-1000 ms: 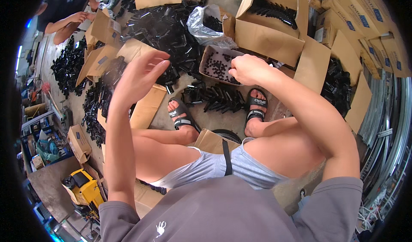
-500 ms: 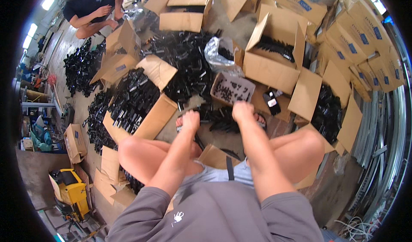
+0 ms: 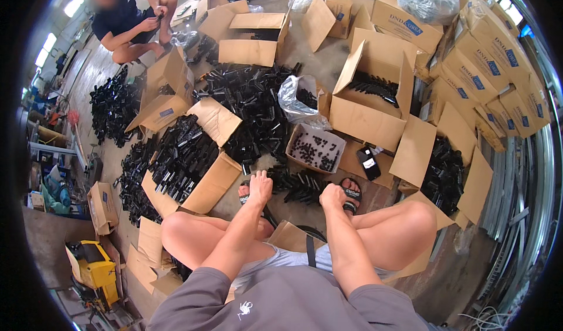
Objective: The person sorts through black plastic components in cardboard boxes, picking them up one by one and placing small fasteners into them before putting the components back into a box.
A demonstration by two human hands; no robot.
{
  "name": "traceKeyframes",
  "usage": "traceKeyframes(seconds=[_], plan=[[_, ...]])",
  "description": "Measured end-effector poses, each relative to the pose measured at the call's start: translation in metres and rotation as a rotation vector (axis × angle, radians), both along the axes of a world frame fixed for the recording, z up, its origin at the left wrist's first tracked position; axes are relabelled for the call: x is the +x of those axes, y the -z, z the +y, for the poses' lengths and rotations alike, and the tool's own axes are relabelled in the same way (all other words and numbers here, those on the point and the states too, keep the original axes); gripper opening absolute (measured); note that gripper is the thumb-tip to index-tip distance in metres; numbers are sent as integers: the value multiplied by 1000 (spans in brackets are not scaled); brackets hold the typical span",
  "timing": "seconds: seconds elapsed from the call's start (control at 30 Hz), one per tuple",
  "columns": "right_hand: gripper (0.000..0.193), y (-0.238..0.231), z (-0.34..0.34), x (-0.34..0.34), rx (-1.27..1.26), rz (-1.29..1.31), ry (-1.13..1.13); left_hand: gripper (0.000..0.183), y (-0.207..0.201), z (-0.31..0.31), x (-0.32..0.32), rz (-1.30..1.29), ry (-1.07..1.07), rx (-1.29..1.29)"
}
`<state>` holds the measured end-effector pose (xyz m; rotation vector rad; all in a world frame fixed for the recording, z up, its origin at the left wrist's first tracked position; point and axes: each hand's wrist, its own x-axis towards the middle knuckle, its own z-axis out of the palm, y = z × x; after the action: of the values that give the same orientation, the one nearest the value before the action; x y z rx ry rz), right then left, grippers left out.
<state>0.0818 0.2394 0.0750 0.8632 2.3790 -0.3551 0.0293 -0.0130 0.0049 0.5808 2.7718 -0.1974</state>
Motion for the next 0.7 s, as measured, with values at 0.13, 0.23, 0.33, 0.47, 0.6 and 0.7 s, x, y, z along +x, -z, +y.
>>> traceKeyframes(seconds=[0.13, 0.23, 0.33, 0.47, 0.6, 0.7], plan=[[26, -11, 16, -20, 11, 146, -101, 26, -35, 2, -26, 43, -66, 416], [28, -48, 10, -40, -17, 379, -105, 41, -84, -4, -74, -330, -291, 754], [39, -86, 13, -76, -100, 388, -104, 47, -158, -3, -121, -491, -417, 1094], [51, -162, 20, -116, -490, 600, -223, 35, -296, 18, -134, -669, -478, 1807], [49, -240, 12, -138, -914, 737, -282, 37, -364, 2, -122, -642, -407, 1765], [44, -271, 4, -137, -1128, 726, -291, 35, -374, 5, -104, -471, -348, 1585]])
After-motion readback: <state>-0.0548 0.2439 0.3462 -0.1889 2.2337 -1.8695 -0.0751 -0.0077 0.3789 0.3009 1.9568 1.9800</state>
